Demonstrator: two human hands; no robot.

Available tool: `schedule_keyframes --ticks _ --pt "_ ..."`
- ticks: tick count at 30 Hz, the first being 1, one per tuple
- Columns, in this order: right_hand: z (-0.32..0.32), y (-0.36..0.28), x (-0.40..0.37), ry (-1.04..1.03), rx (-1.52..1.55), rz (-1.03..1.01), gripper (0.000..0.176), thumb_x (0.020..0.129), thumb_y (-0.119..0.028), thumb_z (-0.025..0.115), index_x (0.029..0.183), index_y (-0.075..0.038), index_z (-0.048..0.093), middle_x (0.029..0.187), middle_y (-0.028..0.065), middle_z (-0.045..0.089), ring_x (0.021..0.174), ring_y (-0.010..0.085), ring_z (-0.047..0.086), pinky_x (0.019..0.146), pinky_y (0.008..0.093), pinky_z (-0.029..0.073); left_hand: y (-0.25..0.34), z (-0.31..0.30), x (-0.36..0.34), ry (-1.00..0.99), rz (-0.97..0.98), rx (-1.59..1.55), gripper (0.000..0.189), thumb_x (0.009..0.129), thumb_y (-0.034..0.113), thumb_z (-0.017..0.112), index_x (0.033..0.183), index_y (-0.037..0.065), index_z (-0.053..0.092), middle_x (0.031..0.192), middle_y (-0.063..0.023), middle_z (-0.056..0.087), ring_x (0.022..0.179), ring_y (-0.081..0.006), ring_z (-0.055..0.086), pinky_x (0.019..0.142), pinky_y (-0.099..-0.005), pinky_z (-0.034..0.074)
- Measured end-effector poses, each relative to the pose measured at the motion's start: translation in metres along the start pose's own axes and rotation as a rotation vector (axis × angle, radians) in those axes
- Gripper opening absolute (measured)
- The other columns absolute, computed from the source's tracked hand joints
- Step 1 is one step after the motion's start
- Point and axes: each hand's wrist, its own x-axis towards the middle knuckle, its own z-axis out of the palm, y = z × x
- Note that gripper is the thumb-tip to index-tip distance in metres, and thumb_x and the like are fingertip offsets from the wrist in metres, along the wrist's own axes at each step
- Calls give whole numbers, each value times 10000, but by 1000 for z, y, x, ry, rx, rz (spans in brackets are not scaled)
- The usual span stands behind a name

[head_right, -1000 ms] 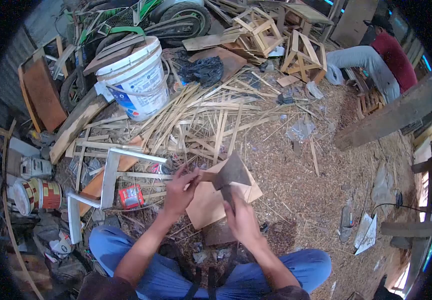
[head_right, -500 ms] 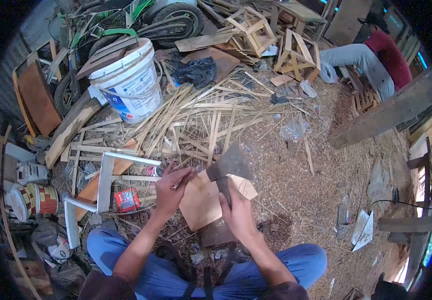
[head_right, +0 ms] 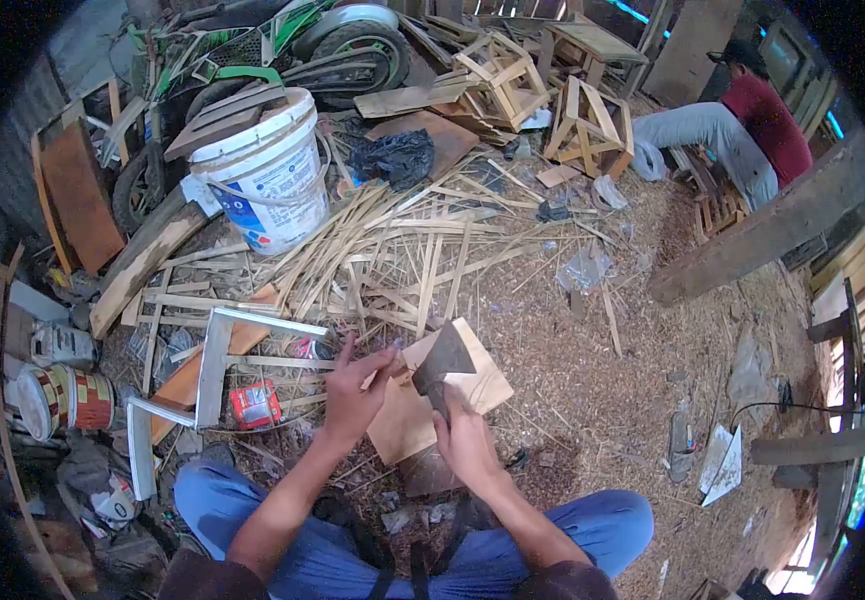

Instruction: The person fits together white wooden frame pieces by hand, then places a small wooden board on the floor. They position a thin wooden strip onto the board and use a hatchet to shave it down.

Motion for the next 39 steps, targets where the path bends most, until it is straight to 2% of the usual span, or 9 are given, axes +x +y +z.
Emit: schedule_keyframes --ticks 5,9,12,16,23,25,30,37,39 --pt "-41 -51 15 62 28 143 511 975 -97 609 1404 145 470 923 356 663 857 419 724 776 426 554 4 -4 -1 -32 7 45 134 897 60 725 1028 64 753 1001 -103 776 928 -255 752 1170 -552 372" --pt "-28 -52 5 365 39 21 471 996 -119 580 1402 101 489 1099 351 668 930 503 686 802 483 573 -2 -6 -8 16 24 57 145 902 69 725 1044 66 756 991 -102 777 896 -257 752 1165 -547 381" --pt "-22 -43 5 -81 -37 147 413 968 -86 584 1338 93 538 1079 347 665 936 514 671 848 540 552 3 -3 -7 35 10 58 136 909 84 727 1039 58 759 983 -113 775 872 -261 753 1167 -548 379" --pt "18 5 -7 31 27 -62 424 967 -121 595 1349 57 541 982 365 662 967 534 648 821 542 532 2 -11 -2 47 -9 70 122 919 106 726 1019 47 761 978 -128 772 859 -265 753 1174 -548 370" --pt "-10 5 21 73 -46 63 437 985 -187 598 1353 42 547 898 330 681 836 499 676 762 537 540 -7 -11 -2 98 -40 -34 130 918 107 733 1012 22 761 873 -117 771 813 -240 750 1195 -517 347" --pt "-4 25 23 36 -91 102 435 981 -208 603 1340 34 556 932 317 687 862 492 677 770 539 540 -8 -19 2 156 -440 -183 181 933 109 718 1052 -23 751 841 -119 757 748 -182 707 1208 -475 344" --pt "13 65 29 -131 -234 110 426 969 -221 617 1313 22 559 1067 276 695 943 454 685 796 518 549 -30 -8 -16 55 -475 -148 261 975 169 701 1143 -26 739 920 -106 747 776 -127 659 740 -274 520" --pt "19 75 34 -175 -436 229 495 892 -222 716 1339 -58 581 1191 201 656 1089 375 653 857 484 544 -67 15 -18 -31 -535 -138 327 980 147 673 1262 -19 655 899 -141 714 817 -190 690 739 -293 533" --pt "27 80 27 -69 -601 118 499 894 -244 704 1342 -72 568 1286 221 581 1148 378 599 931 504 497 -77 18 -28 -99 -586 -211 360 971 190 672 1290 28 633 1070 -165 688 1019 -273 679 937 -411 512"
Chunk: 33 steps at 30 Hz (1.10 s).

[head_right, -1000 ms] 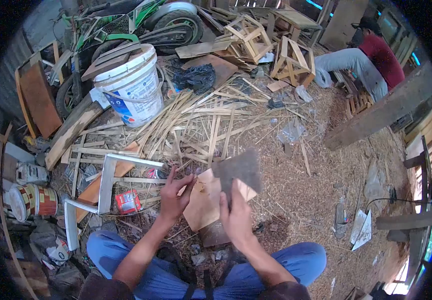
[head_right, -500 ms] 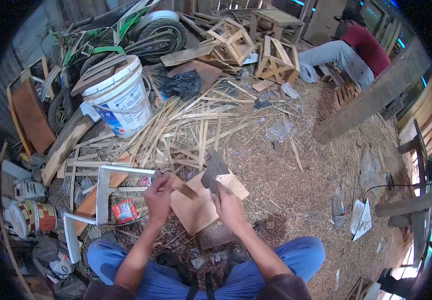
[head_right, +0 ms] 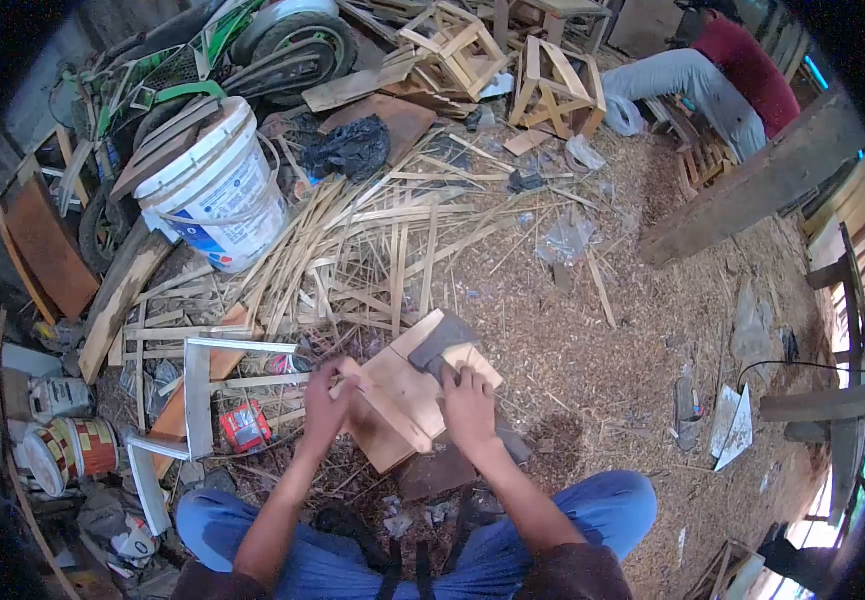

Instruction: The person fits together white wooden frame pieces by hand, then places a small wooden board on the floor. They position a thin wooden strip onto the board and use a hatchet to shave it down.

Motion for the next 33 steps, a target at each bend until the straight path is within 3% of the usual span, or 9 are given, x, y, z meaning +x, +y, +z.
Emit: schedule_keyframes --ticks 2,3,5,7,12,16,19,29,33 --pt "-3 -6 3 92 -142 -36 445 875 -253 716 1271 -77 613 1358 207 536 1216 374 557 991 495 450 -9 2 -7 -137 416 761 386 950 289 684 1274 81 649 1292 -179 605 1262 -341 552 1146 -594 308" --pt "-20 -12 9 153 -156 -72 400 871 -248 718 1224 -77 637 1320 195 559 1190 365 571 972 486 460 -17 6 -10 -216 346 697 422 926 367 683 1274 130 652 1443 -160 518 1410 -380 400 1197 -683 82" --pt "-26 -12 15 209 -172 -101 356 867 -243 720 1176 -78 661 1281 182 582 1163 355 586 954 478 471 -26 11 -13 -290 309 636 436 919 372 692 1282 134 647 1449 -161 522 1418 -376 402 1207 -660 106" --pt "-18 -5 19 -54 69 14 265 861 -228 720 1087 -91 692 1169 147 620 1100 339 604 928 473 477 -22 17 -12 -370 289 570 451 912 376 700 1290 138 641 1455 -162 526 1425 -373 404 1217 -638 130" --pt "-5 1 17 -37 125 10 203 854 -183 686 1033 -87 685 1006 119 639 1025 324 612 889 456 484 0 17 -18 -599 427 597 287 900 298 721 1130 127 717 1410 -93 585 1415 -322 439 1231 -597 165" --pt "5 7 18 111 7 -102 207 844 -125 649 1040 -57 663 958 117 631 968 320 621 819 426 517 -14 18 -11 -517 465 611 179 885 220 724 1031 118 737 1282 -57 659 1337 -297 510 1220 -585 207" --pt "11 10 19 82 69 -52 210 886 -161 677 1071 -63 663 981 136 623 975 335 636 773 472 542 -16 14 -6 -393 425 573 146 860 172 731 1000 128 732 1007 -31 720 1128 -240 614 1183 -538 282" --pt "-11 -1 23 37 277 1 243 871 -125 652 1095 -31 642 1027 133 585 965 347 634 745 455 577 -8 12 -6 -384 383 581 127 877 157 720 1000 148 748 1002 0 743 1084 -208 645 1180 -558 271" --pt "-10 5 27 123 299 -5 189 865 -134 667 1017 -20 660 964 129 613 913 336 646 753 449 558 -2 11 -5 -379 387 533 210 894 210 739 1088 131 731 1066 -61 726 1178 -250 624 1191 -564 249"
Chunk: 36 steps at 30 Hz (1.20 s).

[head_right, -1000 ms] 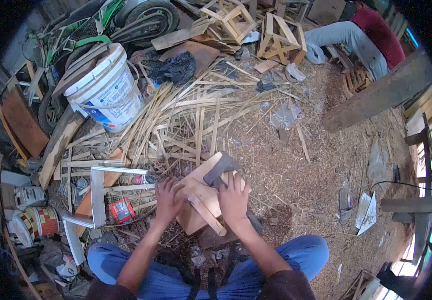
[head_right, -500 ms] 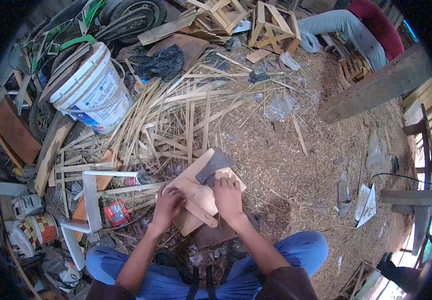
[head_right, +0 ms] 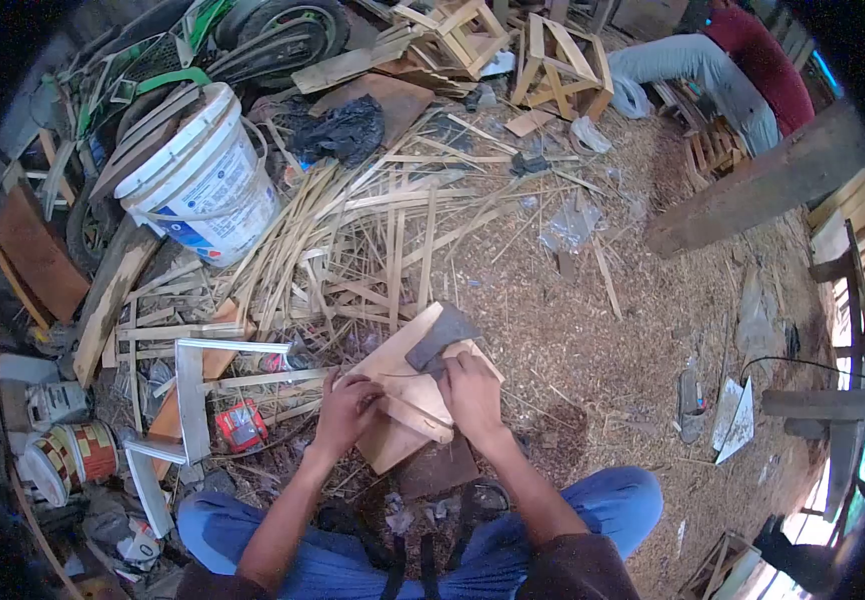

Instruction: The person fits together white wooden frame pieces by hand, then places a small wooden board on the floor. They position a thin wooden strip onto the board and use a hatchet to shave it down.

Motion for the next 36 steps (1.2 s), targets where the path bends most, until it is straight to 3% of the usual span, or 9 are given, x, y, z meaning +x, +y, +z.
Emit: schedule_keyframes --ticks 6,12,15,18,21,25,28,30,36 --pt "-11 -25 5 6 71 -115 152 891 -124 669 1000 -19 687 941 142 639 875 349 651 774 452 540 19 -15 6 263 -6 39 327 919 262 712 1218 129 695 1296 -62 645 1259 -253 559 1227 -559 183" --pt "-33 -69 7 76 284 -103 145 910 -100 689 1036 -29 692 888 141 649 784 337 669 689 427 543 22 -41 8 407 81 153 194 875 224 755 1043 125 762 1334 -67 617 1324 -311 492 1231 -557 147" --pt "-46 -80 6 87 305 -33 114 924 -124 688 1014 -55 697 856 135 642 728 319 672 621 415 532 31 -50 -1 484 69 224 142 861 221 774 968 128 763 1153 -51 692 1162 -247 601 1201 -576 167" --pt "-59 -74 11 138 84 -58 88 899 -163 719 920 -85 685 823 102 632 686 290 662 588 404 526 24 -54 1 489 -88 129 100 902 165 718 979 115 756 802 -23 713 822 -195 676 1165 -544 195" --pt "-65 -74 9 209 56 -86 142 870 -167 755 964 -67 717 841 94 675 694 280 689 588 373 536 33 -63 2 362 -240 0 117 930 143 679 1018 95 739 868 -43 716 850 -221 678 1184 -567 157" --pt "-119 -78 38 466 219 -23 102 851 -127 749 944 -95 724 795 92 654 681 287 674 575 376 526 101 -74 2 219 -159 -149 113 954 129 653 1048 118 716 986 -56 715 993 -229 663 1198 -620 64" --pt "-204 -96 44 484 321 101 111 866 -112 721 963 -59 702 854 112 665 750 313 671 634 403 529 185 -121 28 111 -115 -78 97 937 139 685 1021 129 734 1010 -47 718 1012 -219 665 1196 -613 48" --pt "-273 -115 31 468 413 270 107 886 -111 687 975 -52 683 935 127 677 851 352 667 702 434 539 246 -164 49 242 -189 -175 88 919 161 716 994 139 757 1027 -25 717 1032 -207 665 1194 -608 26" --pt "-422 -159 -34 464 428 362 111 883 -123 703 983 -74 702 985 112 656 880 349 674 742 441 554 401 -262 48 206 -85 -61 83 901 176 741 953 134 790 959 -40 733 1049 -207 666 1192 -590 20"
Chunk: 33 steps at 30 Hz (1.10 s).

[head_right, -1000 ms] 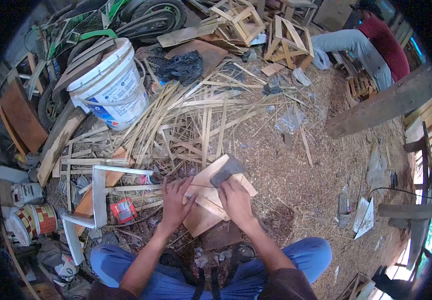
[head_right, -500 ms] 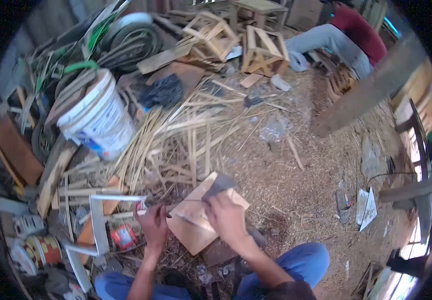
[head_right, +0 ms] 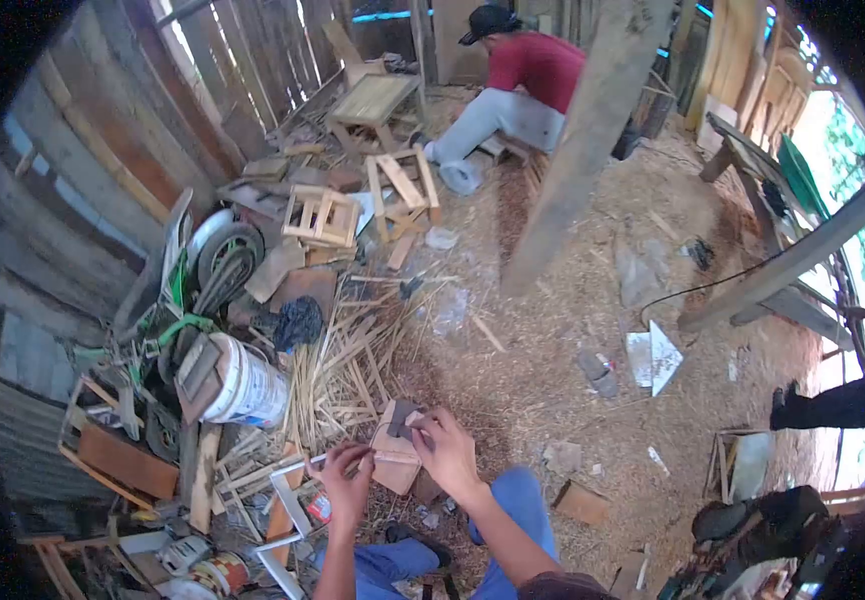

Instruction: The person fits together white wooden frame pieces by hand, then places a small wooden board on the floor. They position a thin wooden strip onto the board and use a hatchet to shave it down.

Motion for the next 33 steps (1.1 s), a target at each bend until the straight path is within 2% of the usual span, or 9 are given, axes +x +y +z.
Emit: schedule_keyframes --ticks 3,5,9,12,15,20,27,31,33 --pt "-60 -52 -6 -66 2 49 109 882 -131 710 978 -81 722 1029 85 644 885 336 684 756 431 563 65 -38 -10 -106 8 -14 101 917 186 726 945 106 782 926 -26 754 1012 -207 686 1208 -571 17" --pt "-92 -81 -6 -47 27 34 99 868 -111 735 963 -80 739 995 95 673 812 304 705 712 401 568 111 -58 -15 -134 -133 -117 126 946 191 697 943 89 770 853 -7 758 939 -205 703 1219 -557 33" --pt "-160 -140 -9 -66 28 93 113 866 -126 751 963 -69 743 976 101 682 841 322 701 729 402 564 198 -113 -15 96 -75 80 174 982 230 654 949 102 768 811 1 755 900 -197 708 1219 -559 42" --pt "-205 -164 -1 -115 61 -34 123 895 -155 719 978 -65 731 931 118 652 869 351 672 748 435 547 231 -143 -9 94 -55 160 198 993 243 634 988 96 767 818 -3 755 890 -199 706 1218 -562 41" --pt "-237 -195 -9 -94 111 -3 132 894 -158 720 990 -68 732 931 120 647 875 350 672 748 436 545 238 -149 -19 -34 -36 147 216 1003 246 620 1076 92 753 883 -20 767 876 -208 702 1217 -562 44" --pt "-261 -236 -41 -169 13 -14 146 891 -167 722 1006 -77 731 981 119 652 900 352 680 765 434 550 273 -179 -42 -227 98 -92 318 1034 294 571 1256 106 700 1171 -55 749 1148 -199 666 1222 -572 3" --pt "-265 -287 -89 -103 -89 -41 161 879 -168 731 1020 -90 741 1021 115 661 910 371 691 767 451 558 287 -223 -75 -292 210 -136 314 1012 283 620 1278 139 707 1177 -23 743 1143 -187 654 1229 -570 1" --pt "-262 -304 -93 -123 -58 -45 147 870 -166 742 998 -93 750 1044 118 665 903 368 694 759 455 560 274 -237 -90 -234 147 -204 288 985 252 662 1248 152 725 1135 -18 746 1118 -179 657 1225 -568 30" --pt "-262 -312 -92 -107 -129 -53 150 830 -177 800 934 -78 756 1034 106 683 911 344 702 787 425 567 265 -242 -95 -174 233 -167 262 974 222 669 1219 162 738 1079 -19 744 1115 -182 657 1213 -577 64"
